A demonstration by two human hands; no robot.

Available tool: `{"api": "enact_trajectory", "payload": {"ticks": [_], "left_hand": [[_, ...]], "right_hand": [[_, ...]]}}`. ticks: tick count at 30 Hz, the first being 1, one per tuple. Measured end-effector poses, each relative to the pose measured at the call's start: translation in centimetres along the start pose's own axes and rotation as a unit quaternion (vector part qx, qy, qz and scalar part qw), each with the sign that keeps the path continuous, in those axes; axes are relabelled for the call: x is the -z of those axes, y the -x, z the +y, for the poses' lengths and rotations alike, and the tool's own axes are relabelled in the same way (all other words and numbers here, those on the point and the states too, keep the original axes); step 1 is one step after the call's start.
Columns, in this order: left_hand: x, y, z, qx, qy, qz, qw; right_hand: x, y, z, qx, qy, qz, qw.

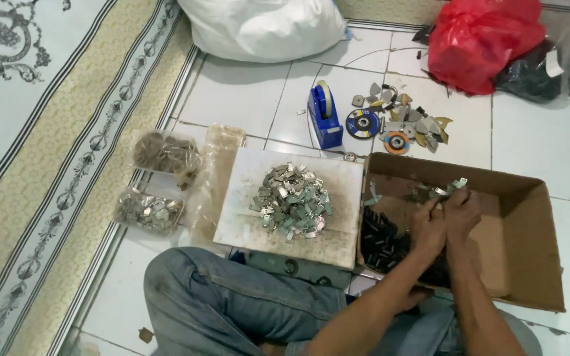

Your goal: Sorting and arranging small metal brackets or clips from a cardboard box onto a flat surface for inspection or counting.

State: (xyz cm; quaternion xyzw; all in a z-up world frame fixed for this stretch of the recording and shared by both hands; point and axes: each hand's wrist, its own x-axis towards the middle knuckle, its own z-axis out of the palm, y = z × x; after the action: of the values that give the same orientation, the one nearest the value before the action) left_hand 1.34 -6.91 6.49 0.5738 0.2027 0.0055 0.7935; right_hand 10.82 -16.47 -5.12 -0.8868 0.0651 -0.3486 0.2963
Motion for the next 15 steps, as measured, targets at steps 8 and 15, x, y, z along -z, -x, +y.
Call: {"api": "enact_trajectory", "payload": {"ticks": [8, 15], "left_hand": [[12.1, 8.0, 12.1, -0.121, 0.076, 0.097, 0.985], [19.8, 6.7, 11.6, -0.075, 0.214, 0.222, 0.948]], "right_hand": [[8.3, 3.2, -26.7, -0.008, -0.157, -0.087, 0.984], [6.6, 8.5, -36.8, -0.043, -0.188, -0.285, 0.939]]}}
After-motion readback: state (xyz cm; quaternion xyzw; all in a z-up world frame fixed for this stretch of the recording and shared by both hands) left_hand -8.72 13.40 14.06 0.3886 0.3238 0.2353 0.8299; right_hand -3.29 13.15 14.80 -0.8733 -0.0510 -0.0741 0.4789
